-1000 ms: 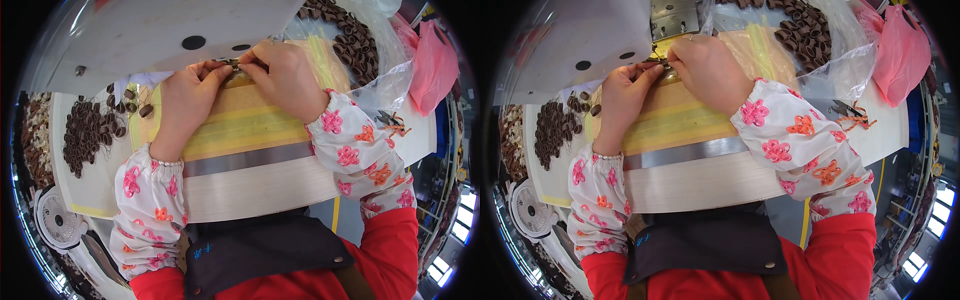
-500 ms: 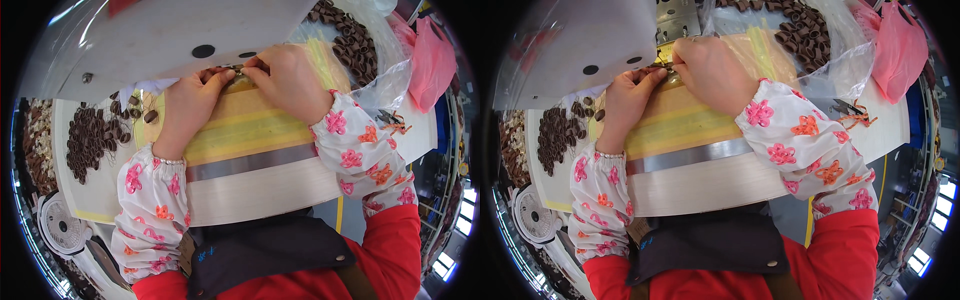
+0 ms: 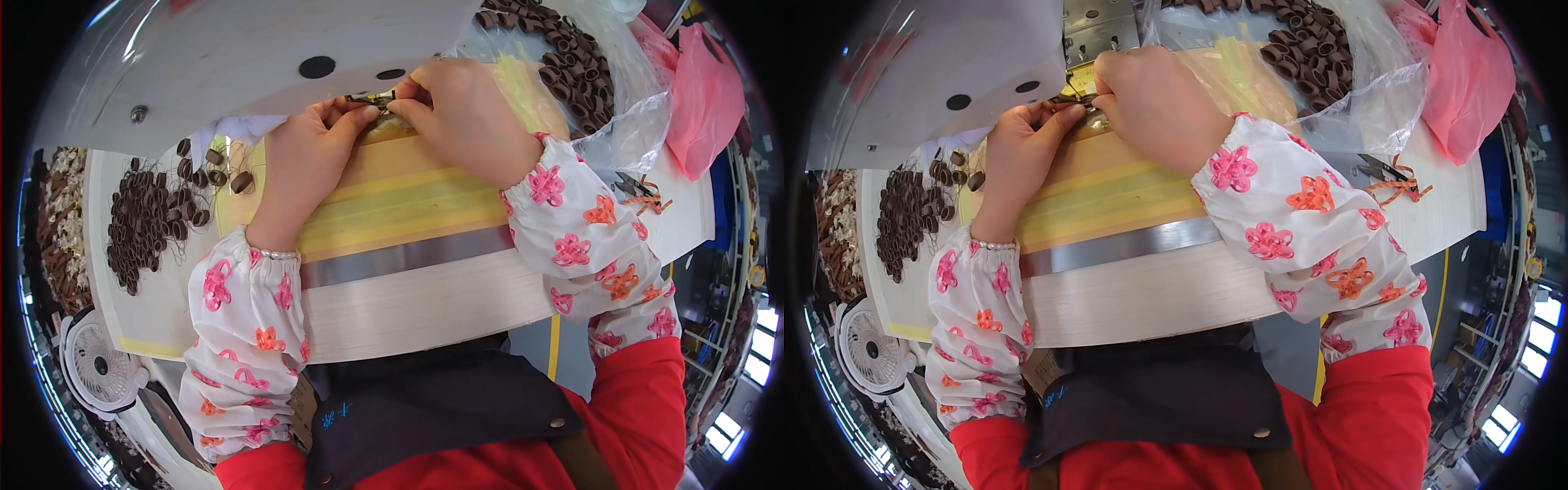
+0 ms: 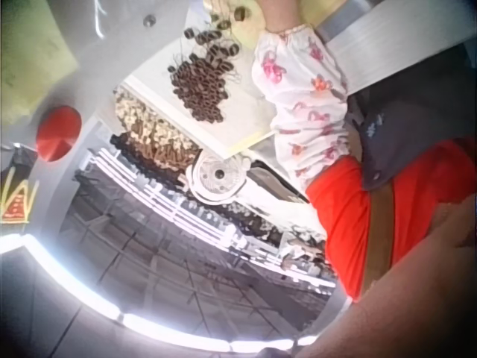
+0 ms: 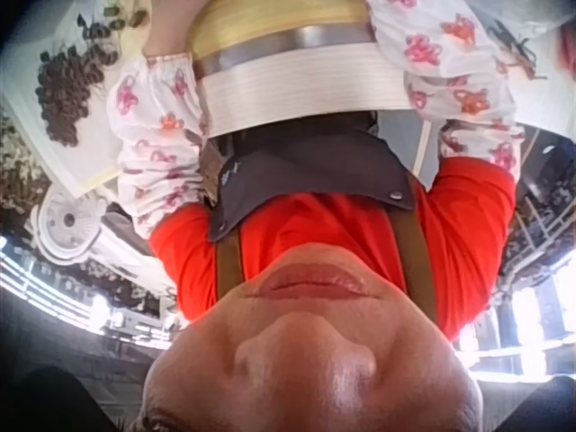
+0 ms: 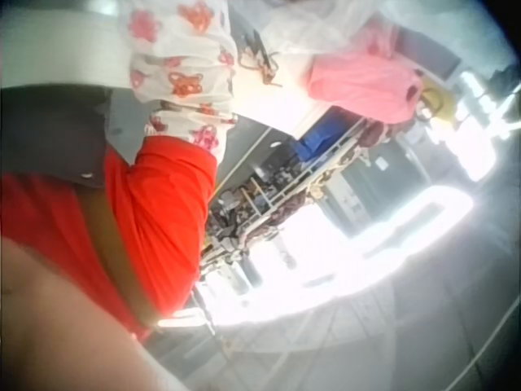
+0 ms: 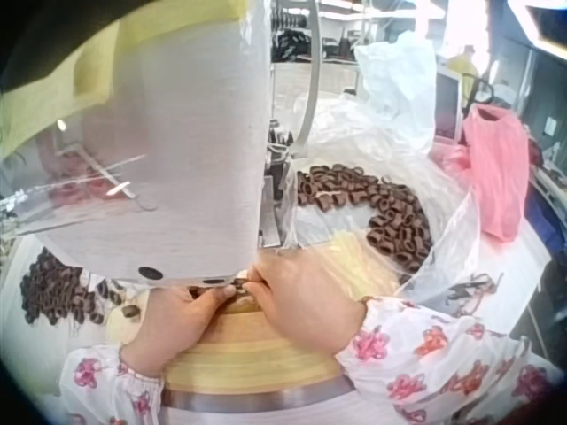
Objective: Attaching hardware or plastic components to leather strips using an industrial sewing or press machine.
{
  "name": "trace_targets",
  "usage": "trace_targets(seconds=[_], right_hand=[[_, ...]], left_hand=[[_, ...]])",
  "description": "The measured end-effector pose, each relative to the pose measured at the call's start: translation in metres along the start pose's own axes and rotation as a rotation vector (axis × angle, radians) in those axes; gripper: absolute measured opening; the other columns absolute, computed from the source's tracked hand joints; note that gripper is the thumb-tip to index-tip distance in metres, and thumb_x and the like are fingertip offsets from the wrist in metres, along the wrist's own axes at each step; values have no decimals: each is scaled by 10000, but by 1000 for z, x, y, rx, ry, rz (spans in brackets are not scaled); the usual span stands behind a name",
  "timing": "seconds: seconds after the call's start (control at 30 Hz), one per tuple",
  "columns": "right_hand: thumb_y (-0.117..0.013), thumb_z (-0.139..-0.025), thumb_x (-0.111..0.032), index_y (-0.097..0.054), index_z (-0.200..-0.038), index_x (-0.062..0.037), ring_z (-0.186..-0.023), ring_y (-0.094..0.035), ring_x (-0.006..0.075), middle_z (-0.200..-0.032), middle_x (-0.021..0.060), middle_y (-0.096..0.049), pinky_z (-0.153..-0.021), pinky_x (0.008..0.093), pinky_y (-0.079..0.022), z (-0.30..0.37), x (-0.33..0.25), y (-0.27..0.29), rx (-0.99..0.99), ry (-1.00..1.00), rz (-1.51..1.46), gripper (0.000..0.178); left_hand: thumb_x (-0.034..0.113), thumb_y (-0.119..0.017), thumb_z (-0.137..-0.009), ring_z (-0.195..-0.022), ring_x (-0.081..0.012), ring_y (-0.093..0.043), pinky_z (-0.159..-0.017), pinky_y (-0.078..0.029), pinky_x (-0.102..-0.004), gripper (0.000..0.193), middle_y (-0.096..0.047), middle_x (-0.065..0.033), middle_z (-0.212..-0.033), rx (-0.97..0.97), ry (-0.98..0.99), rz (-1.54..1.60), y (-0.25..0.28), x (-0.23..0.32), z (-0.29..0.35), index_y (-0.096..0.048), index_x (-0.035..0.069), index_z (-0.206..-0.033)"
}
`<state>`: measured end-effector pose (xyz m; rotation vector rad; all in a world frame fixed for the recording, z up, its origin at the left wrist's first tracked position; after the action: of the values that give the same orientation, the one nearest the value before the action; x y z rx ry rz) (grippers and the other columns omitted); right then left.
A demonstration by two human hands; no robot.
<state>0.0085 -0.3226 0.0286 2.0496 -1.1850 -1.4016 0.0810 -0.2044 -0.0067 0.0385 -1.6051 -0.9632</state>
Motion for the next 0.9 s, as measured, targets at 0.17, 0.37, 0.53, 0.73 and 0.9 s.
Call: trace_targets(seconds=[0.17,0.37,0.53,0.73,0.9], right_hand=[[-622,-687,-78,-575,-685,37,-529,-550,268,-608,151,-569,-502,329,-430,1,-4,-3,25,42,1,125],[-619,-691,-78,-556,-686,27,-543,-544,271,-597,134,-559,-519,337,-429,6,3,3,-12,-23,-40,123],[-616,-700,-81,-548,-684,14,-571,-546,281,-593,122,-554,-524,350,-425,6,14,8,32,12,-8,118],[-581,-726,-121,-536,-724,-10,-667,-559,332,-690,157,-569,-606,410,-447,-8,-3,-12,-81,-26,24,120],[-584,-774,-107,-594,-772,-13,-521,-520,156,-636,86,-575,-494,259,-401,14,6,13,-120,-80,75,94]], left_hand=[[281,-642,-761,-491,-29,-426,-470,-342,-199,259,-522,26,-535,4,-36,30,4,-5,2,-634,23,-787],[291,-635,-761,-478,-45,-429,-465,-347,-219,274,-509,13,-512,-16,-48,-1,-2,4,6,-641,19,-789],[328,-631,-758,-486,-81,-486,-487,-382,-241,308,-561,-22,-541,16,-91,-55,-8,13,1,-656,24,-807],[180,-598,-774,-485,-181,-503,-475,-374,-285,196,-534,-108,-554,80,-400,-227,12,20,18,-587,14,-671],[279,-589,-748,-485,-248,-476,-630,-337,-347,272,-506,-68,-514,292,-501,-179,45,4,57,-527,89,-564]])
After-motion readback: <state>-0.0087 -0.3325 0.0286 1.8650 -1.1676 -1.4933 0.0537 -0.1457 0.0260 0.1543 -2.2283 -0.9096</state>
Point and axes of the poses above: each hand's wrist, its own z-axis away from the middle knuckle, its own y-axis out of the back of the hand, x = y × z, the point moved 7 cm from there along -z, towards the middle knuckle
